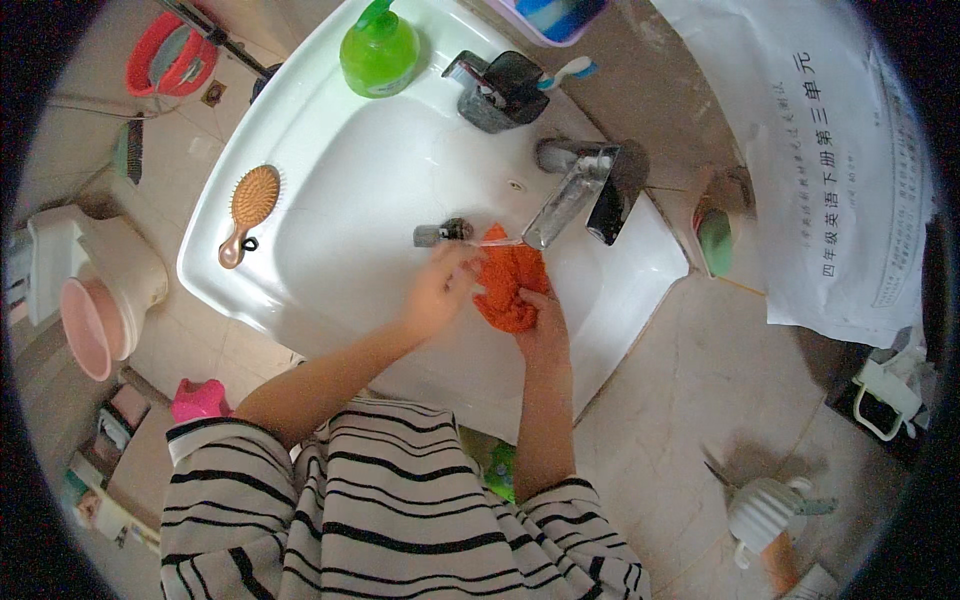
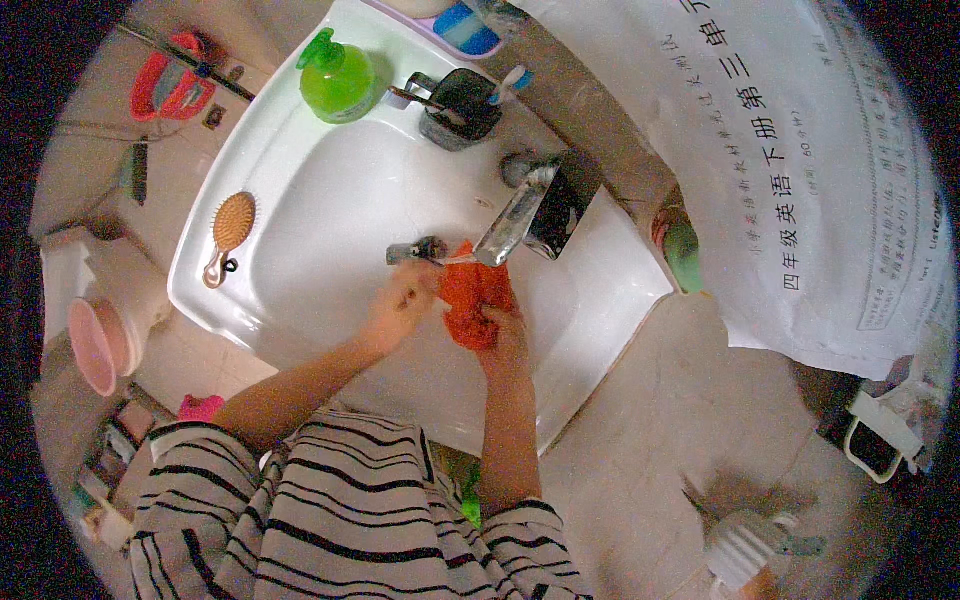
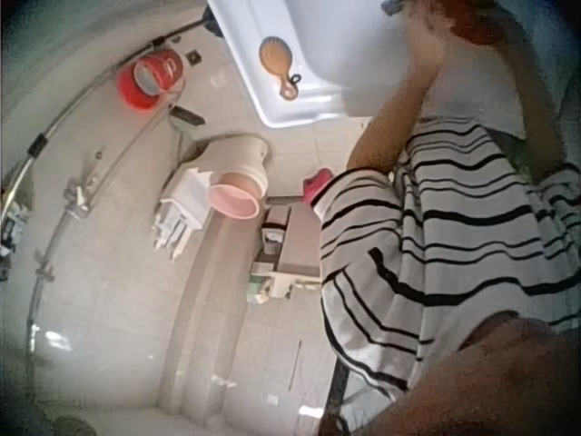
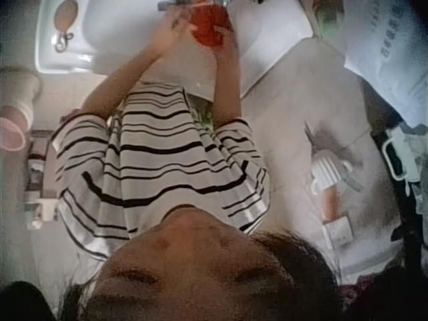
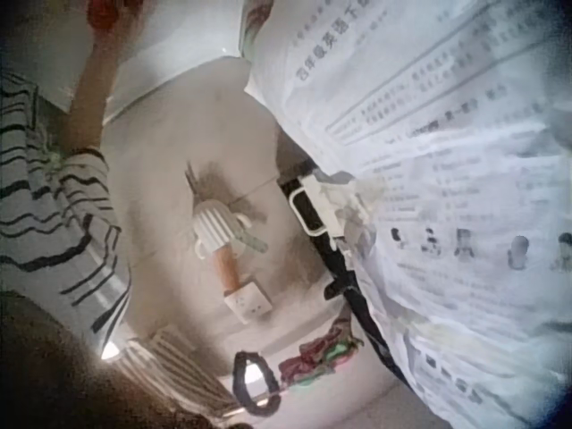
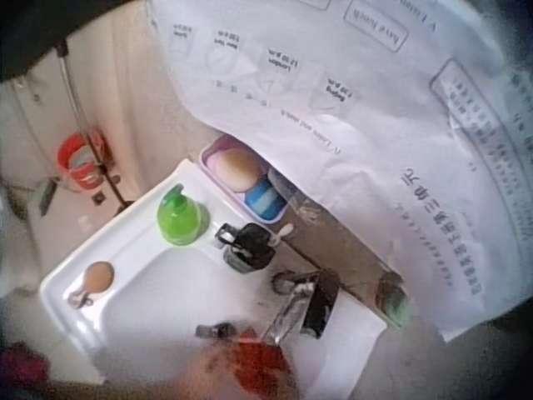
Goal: The person rinses an orange cloth under a running faucet in a sink and then places it into a pink basin to soak it.
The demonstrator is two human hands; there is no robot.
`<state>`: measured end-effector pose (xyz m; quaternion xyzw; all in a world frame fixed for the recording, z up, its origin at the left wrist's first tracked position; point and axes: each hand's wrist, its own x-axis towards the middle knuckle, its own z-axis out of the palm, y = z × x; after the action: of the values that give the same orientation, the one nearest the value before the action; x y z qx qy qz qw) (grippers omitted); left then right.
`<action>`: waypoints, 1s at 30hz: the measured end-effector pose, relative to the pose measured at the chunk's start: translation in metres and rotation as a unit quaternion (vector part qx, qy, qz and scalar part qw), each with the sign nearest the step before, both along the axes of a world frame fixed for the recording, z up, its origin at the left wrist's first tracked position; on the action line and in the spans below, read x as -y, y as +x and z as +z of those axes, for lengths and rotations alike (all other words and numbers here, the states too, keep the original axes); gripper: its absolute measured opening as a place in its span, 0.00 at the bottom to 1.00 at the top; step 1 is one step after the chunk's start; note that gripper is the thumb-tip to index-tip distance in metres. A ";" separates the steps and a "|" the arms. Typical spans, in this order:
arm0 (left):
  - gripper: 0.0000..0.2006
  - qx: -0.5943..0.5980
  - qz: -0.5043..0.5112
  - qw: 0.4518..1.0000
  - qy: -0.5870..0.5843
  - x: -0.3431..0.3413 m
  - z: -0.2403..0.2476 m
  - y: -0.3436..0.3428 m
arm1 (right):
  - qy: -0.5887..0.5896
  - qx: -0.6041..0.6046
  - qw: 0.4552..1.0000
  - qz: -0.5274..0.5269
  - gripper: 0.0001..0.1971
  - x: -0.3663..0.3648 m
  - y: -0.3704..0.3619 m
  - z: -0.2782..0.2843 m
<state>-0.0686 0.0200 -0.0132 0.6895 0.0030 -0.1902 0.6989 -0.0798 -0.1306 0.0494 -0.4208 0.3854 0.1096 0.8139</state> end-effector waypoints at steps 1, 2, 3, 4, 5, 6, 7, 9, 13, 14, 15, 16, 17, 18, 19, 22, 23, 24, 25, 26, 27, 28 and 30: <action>0.16 -0.035 0.016 0.999 -0.016 0.003 -0.013 0.004 | -0.005 0.011 1.000 0.000 0.25 -0.003 0.001 0.012; 0.16 -0.070 0.031 0.997 -0.032 0.005 -0.026 0.009 | -0.010 0.023 1.000 0.001 0.25 -0.004 0.001 0.023; 0.17 -0.105 0.045 0.992 -0.048 0.008 -0.034 0.013 | -0.016 0.034 0.999 -0.001 0.26 -0.004 0.000 0.029; 0.18 -0.204 0.056 0.969 -0.131 0.009 -0.023 0.020 | 0.001 0.049 0.999 0.000 0.25 -0.003 -0.001 0.034; 0.19 -0.299 0.067 0.928 -0.211 0.011 -0.010 0.025 | 0.018 0.065 0.998 0.002 0.25 -0.003 -0.001 0.037; 0.20 -0.387 0.080 0.872 -0.288 0.014 0.000 0.030 | 0.035 0.081 0.996 0.007 0.24 -0.002 -0.001 0.040; 0.21 -0.362 0.063 0.881 -0.297 0.021 -0.001 0.031 | -0.006 0.065 0.998 -0.014 0.23 -0.002 -0.001 0.031; 0.22 -0.311 0.029 0.897 -0.314 0.035 -0.006 0.033 | -0.087 0.033 0.994 -0.055 0.22 -0.001 0.000 -0.012; 0.19 0.170 -0.034 0.980 0.093 0.054 0.013 0.006 | 0.023 0.013 0.998 -0.053 0.20 0.006 0.010 -0.079; 0.16 0.194 -0.066 0.971 0.123 0.054 0.012 0.006 | 0.033 0.014 0.998 -0.049 0.20 0.002 0.010 -0.085; 0.14 0.219 -0.097 0.959 0.152 0.052 0.015 0.010 | 0.042 0.016 0.998 -0.046 0.20 -0.003 0.012 -0.086; 0.12 0.242 -0.120 0.945 0.185 0.048 0.016 0.017 | 0.055 0.019 0.998 -0.035 0.20 -0.012 0.017 -0.085; 0.11 0.270 -0.064 0.937 0.213 0.048 -0.015 0.024 | 0.067 0.022 0.997 -0.023 0.20 -0.022 0.021 -0.085; 0.11 0.202 -0.072 0.955 0.206 0.047 -0.021 0.043 | 0.070 0.025 0.997 -0.025 0.20 -0.024 0.021 -0.088; 0.11 0.133 -0.074 0.967 0.205 0.042 -0.021 0.063 | -0.033 -0.046 0.996 -0.073 0.20 -0.033 0.021 -0.095; 0.13 0.076 -0.084 0.972 0.208 0.040 0.004 0.069 | -0.028 -0.001 0.998 -0.061 0.20 -0.025 0.019 -0.093; 0.13 0.110 -0.085 0.967 0.213 0.042 0.012 0.063 | -0.010 0.051 0.998 -0.047 0.20 -0.026 0.027 -0.082; 0.13 0.145 -0.085 0.962 0.214 0.045 0.020 0.055 | 0.048 0.053 0.996 -0.061 0.19 -0.021 0.027 -0.083; 0.14 0.183 -0.092 0.953 0.224 0.045 0.022 0.048 | 0.106 0.055 0.990 -0.075 0.19 -0.017 0.027 -0.086; 0.15 0.120 -0.071 0.971 0.192 0.046 0.019 0.047 | 0.163 0.057 0.981 -0.089 0.19 -0.012 0.026 -0.088; 0.16 0.058 -0.048 0.984 0.161 0.045 0.012 0.048 | 0.140 0.027 0.987 -0.069 0.18 -0.010 0.030 -0.081; 0.16 -0.008 -0.022 0.991 0.131 0.043 0.003 0.046 | 0.119 -0.007 0.992 -0.047 0.16 -0.010 0.031 -0.071; 0.18 -0.036 0.043 0.998 0.020 0.032 -0.035 0.051 | 0.101 -0.001 0.995 -0.014 0.15 -0.003 0.027 -0.062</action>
<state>-0.0176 -0.0115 -0.0486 0.6953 0.0621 -0.1846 0.6918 -0.0532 -0.1277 -0.0122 -0.3307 0.3787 0.1369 0.8535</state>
